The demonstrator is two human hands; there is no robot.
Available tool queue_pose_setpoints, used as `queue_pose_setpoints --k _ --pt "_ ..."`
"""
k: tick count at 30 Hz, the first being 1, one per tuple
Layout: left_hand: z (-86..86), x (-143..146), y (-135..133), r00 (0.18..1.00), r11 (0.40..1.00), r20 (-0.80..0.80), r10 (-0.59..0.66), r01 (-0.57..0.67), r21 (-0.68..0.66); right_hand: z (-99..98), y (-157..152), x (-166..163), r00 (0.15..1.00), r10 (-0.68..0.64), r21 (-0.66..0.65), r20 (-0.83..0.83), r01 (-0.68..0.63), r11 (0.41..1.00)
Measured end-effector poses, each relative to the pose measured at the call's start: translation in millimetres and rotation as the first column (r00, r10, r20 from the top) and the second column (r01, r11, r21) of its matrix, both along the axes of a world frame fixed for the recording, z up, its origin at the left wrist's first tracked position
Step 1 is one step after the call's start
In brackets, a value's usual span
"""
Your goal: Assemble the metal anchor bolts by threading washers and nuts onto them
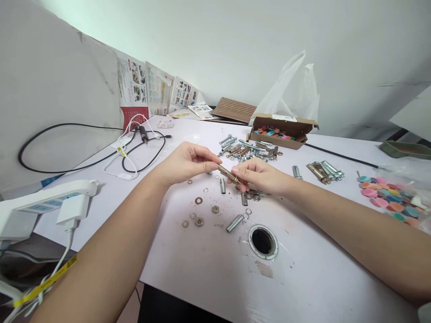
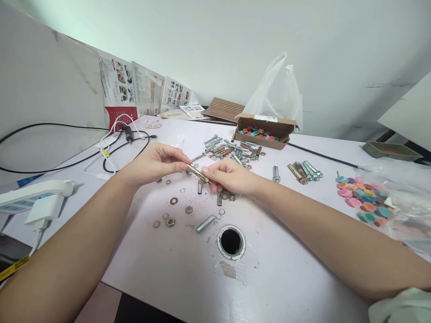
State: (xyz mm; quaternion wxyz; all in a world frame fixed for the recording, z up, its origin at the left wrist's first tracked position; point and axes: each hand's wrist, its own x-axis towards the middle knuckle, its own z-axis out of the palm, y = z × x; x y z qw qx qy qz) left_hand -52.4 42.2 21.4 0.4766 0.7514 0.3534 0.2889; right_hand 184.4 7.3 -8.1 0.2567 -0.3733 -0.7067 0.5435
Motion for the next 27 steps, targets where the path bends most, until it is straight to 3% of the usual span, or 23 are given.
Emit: queue_pose_setpoints --k 9,13,16,18,22,27 --pt "-6.9 -5.2 8.2 0.994 0.995 -0.046 0.096 -0.096 0.004 -12.7 0.7 -6.6 0.971 -0.218 0.057 -0.102 0.224 0.973" --pt "-4.9 -8.8 8.4 0.985 0.997 -0.154 0.081 -0.080 0.010 -19.3 0.6 -7.8 0.928 -0.352 0.277 -0.121 0.372 0.886" --pt "-4.7 -8.3 6.8 0.974 0.999 -0.227 -0.011 0.003 -0.036 -19.5 -2.9 -8.9 0.907 -0.418 0.489 -0.045 0.385 0.783" --pt "-7.1 -5.3 5.7 0.974 0.989 -0.193 -0.118 0.098 -0.110 -20.2 -5.5 -10.8 0.895 -0.444 0.552 -0.029 0.385 0.740" --pt "-17.3 2.0 5.9 0.950 0.928 -0.105 -0.293 0.257 -0.269 -25.4 -7.7 -18.8 0.900 -0.431 0.612 -0.073 0.381 0.693" --pt "-26.3 1.6 10.8 0.923 0.891 -0.079 -0.376 0.337 -0.303 -32.7 -6.1 -28.1 0.928 -0.348 0.658 -0.137 0.347 0.668"
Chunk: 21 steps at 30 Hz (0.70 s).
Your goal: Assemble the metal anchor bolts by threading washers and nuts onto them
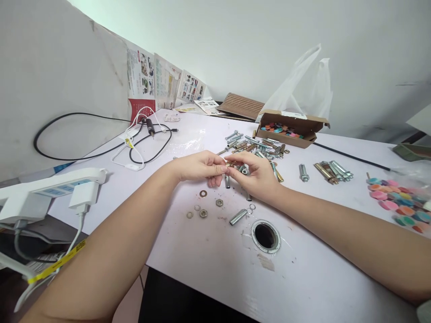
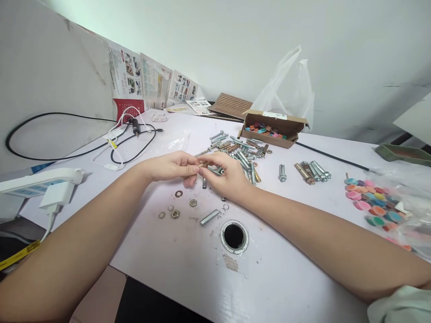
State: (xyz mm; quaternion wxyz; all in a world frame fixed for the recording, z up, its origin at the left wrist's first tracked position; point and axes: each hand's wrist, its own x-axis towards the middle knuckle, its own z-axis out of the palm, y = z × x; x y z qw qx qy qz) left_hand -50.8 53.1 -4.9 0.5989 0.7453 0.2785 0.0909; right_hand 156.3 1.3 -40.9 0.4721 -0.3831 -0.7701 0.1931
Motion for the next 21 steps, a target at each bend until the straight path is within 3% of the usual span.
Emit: queue_pose_setpoints --k 4,7,11,15,21 --pt "-0.7 -1.1 1.8 1.000 0.999 -0.002 -0.029 0.029 -0.029 -1.4 -1.4 -0.1 1.000 -0.012 -0.050 -0.018 0.011 0.999" --pt "-1.1 -0.4 2.2 0.998 0.999 -0.061 -0.033 0.034 0.003 1.1 -0.9 1.4 0.994 -0.059 -0.093 0.092 0.068 0.993" --pt "-3.7 -2.2 6.6 0.992 0.998 -0.114 -0.056 0.060 0.028 3.3 2.7 3.6 0.973 -0.035 0.050 0.229 0.024 0.998" --pt "-7.7 -6.1 14.5 0.994 0.996 -0.053 -0.093 0.092 -0.022 0.4 1.2 3.7 0.961 -0.001 0.178 0.278 -0.050 0.983" --pt "-13.8 -8.5 20.6 0.994 0.990 -0.021 -0.111 0.108 -0.094 -8.9 4.4 -0.3 0.951 -0.156 0.172 0.268 0.112 0.979"
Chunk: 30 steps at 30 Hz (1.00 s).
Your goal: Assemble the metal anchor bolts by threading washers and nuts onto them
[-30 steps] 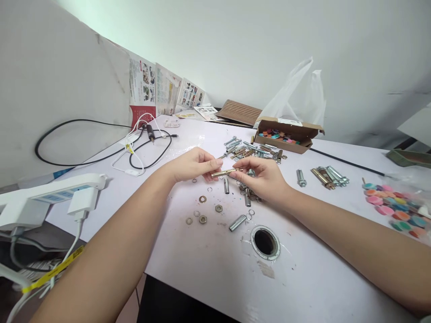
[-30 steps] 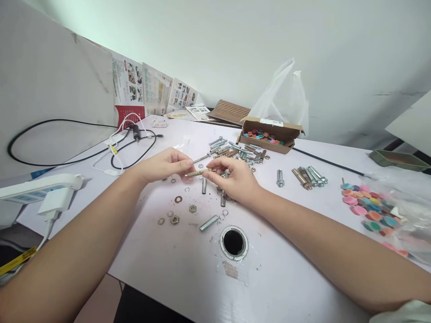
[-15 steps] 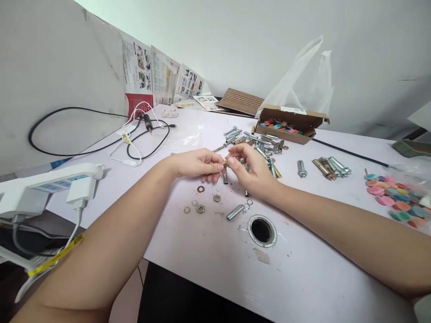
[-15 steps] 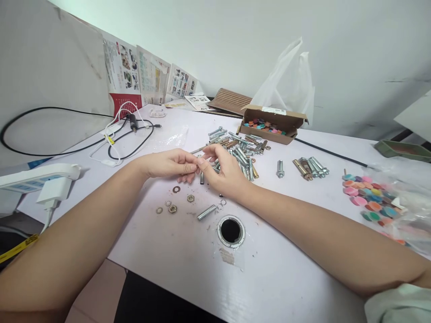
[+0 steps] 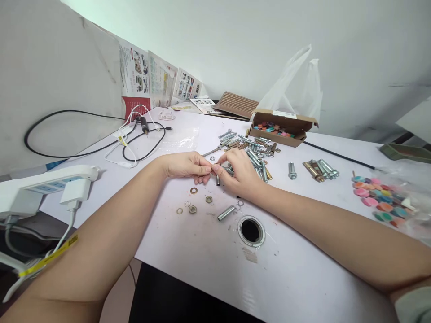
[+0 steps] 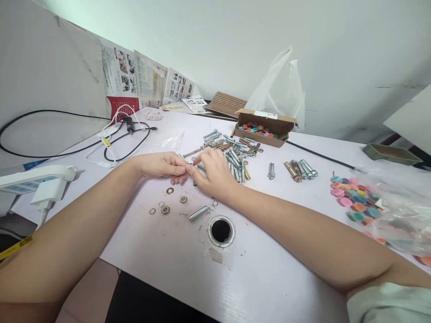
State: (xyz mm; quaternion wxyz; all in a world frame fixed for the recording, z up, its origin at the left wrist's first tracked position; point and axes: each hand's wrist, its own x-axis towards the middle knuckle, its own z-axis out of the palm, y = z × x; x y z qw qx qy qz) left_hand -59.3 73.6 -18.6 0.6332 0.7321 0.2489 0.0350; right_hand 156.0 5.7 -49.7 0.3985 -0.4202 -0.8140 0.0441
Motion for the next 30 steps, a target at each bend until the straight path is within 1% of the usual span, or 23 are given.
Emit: queue_pose_setpoints --k 5,6,10,12,17,20,22,25,27,30 --pt "-3.2 -2.6 0.2 0.999 0.999 0.023 0.035 -0.034 -0.040 2.0 -2.2 -3.3 0.998 0.043 0.104 0.045 -0.048 0.993" --pt "-3.7 -2.5 -0.1 0.999 0.998 0.029 0.042 -0.041 -0.052 3.0 -4.2 -4.1 0.999 0.020 0.110 0.048 -0.025 0.994" --pt "-6.6 4.1 -3.1 0.995 0.994 0.063 0.076 -0.071 -0.081 4.6 -9.0 -6.3 0.988 -0.142 0.093 0.066 0.135 0.986" --pt "-8.7 10.1 -5.0 0.992 0.992 0.092 0.086 -0.076 -0.102 4.3 -8.2 -6.3 0.979 -0.192 0.091 0.069 0.185 0.978" --pt "-10.3 19.4 -8.5 0.971 0.985 0.186 0.151 -0.131 -0.115 5.5 -5.4 -4.0 0.973 -0.223 0.101 0.054 0.217 0.971" --pt "-7.2 19.3 -10.3 0.943 0.975 0.258 0.211 -0.185 -0.123 7.0 -5.4 -2.0 0.980 -0.199 0.100 0.024 0.196 0.976" --pt "-4.9 18.6 -11.5 0.941 0.977 0.270 0.205 -0.181 -0.109 7.2 -5.7 -0.8 0.987 -0.157 0.106 -0.025 0.158 0.982" --pt "-3.2 18.1 -13.1 0.960 0.990 0.242 0.138 -0.127 -0.058 6.4 -5.4 0.2 0.990 -0.112 0.087 -0.088 0.120 0.989" --pt "-3.6 18.3 -13.9 0.966 0.994 0.237 0.106 -0.103 -0.025 5.8 -4.6 0.5 0.987 -0.131 0.060 -0.088 0.137 0.989" --pt "-4.6 17.7 -13.8 0.964 0.994 0.244 0.108 -0.101 -0.043 5.2 -3.4 0.9 0.985 -0.167 0.033 -0.048 0.169 0.985"
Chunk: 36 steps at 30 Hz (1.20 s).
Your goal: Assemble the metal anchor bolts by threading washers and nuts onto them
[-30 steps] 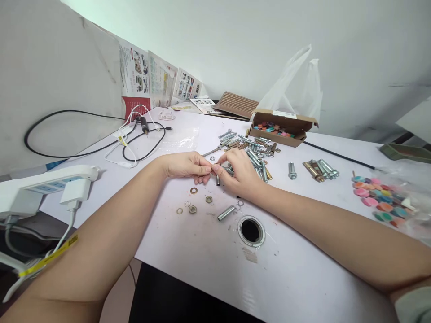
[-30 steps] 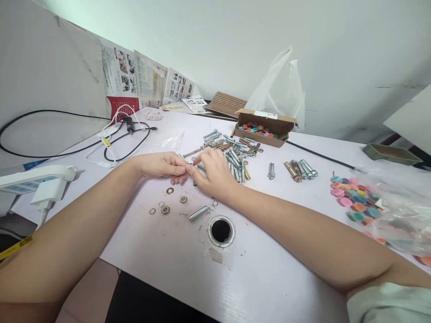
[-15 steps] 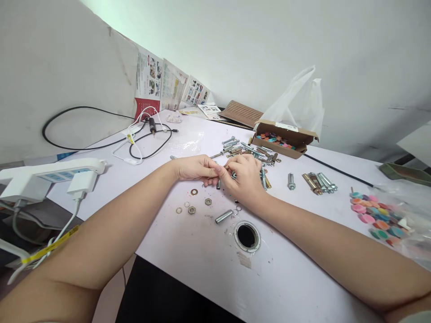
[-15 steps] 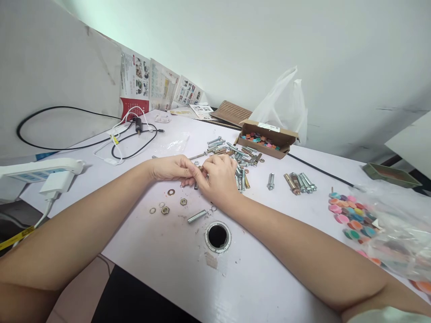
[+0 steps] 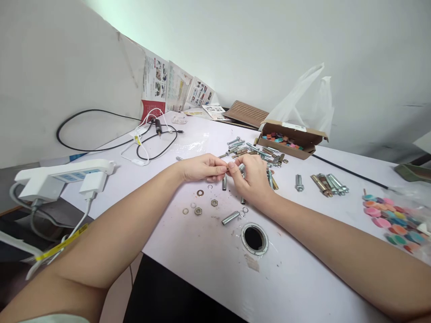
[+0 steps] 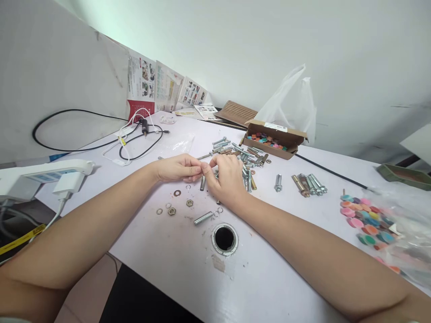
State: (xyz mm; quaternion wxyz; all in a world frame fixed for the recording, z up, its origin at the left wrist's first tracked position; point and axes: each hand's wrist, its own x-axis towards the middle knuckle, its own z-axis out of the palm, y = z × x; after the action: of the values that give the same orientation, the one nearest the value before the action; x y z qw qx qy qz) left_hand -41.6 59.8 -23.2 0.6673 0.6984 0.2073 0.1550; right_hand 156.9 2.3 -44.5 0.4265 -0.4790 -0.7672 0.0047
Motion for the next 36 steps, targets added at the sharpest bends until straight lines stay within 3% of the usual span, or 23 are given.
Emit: queue_pose_setpoints --k 6,12,17,20,25,27,29,32,34,36 --pt "2.9 -6.9 2.8 0.997 0.999 -0.065 0.052 -0.052 0.014 1.0 -2.0 -0.9 0.995 0.086 -0.036 -0.046 -0.087 0.996" --pt "4.9 -4.3 -0.1 0.995 0.998 -0.096 -0.021 0.027 0.055 1.0 1.1 -2.6 0.996 -0.019 -0.046 0.088 0.023 0.999" --pt "9.8 -4.9 1.6 0.977 0.988 -0.163 0.135 -0.120 0.096 -3.3 2.9 -3.6 0.991 0.098 -0.055 0.089 -0.094 0.994" --pt "16.0 -7.5 2.1 0.954 0.939 -0.171 0.244 -0.188 0.289 -3.3 1.4 -6.5 0.983 0.139 0.012 0.120 -0.141 0.990" --pt "18.4 -10.8 0.9 0.876 0.785 -0.200 0.440 -0.267 0.559 10.2 -7.8 -16.7 0.973 0.153 0.104 0.171 -0.172 0.979" --pt "15.5 -12.4 2.0 0.836 0.752 -0.216 0.504 -0.302 0.585 20.0 -8.4 -22.2 0.980 0.168 0.041 0.103 -0.173 0.984" --pt "12.2 -14.7 4.6 0.813 0.739 -0.210 0.543 -0.345 0.579 29.8 -2.9 -28.0 0.992 0.128 -0.105 0.013 -0.126 0.987" --pt "9.0 -18.7 9.6 0.814 0.709 -0.140 0.564 -0.391 0.587 37.4 14.9 -36.5 0.999 0.039 -0.333 0.010 -0.034 0.942" --pt "9.8 -20.4 11.9 0.808 0.682 -0.126 0.576 -0.390 0.619 34.4 26.7 -40.8 0.998 0.056 -0.352 0.005 -0.051 0.935" --pt "13.6 -20.7 12.2 0.783 0.669 -0.171 0.598 -0.369 0.645 26.0 33.8 -43.1 0.990 0.134 -0.275 -0.040 -0.139 0.951"
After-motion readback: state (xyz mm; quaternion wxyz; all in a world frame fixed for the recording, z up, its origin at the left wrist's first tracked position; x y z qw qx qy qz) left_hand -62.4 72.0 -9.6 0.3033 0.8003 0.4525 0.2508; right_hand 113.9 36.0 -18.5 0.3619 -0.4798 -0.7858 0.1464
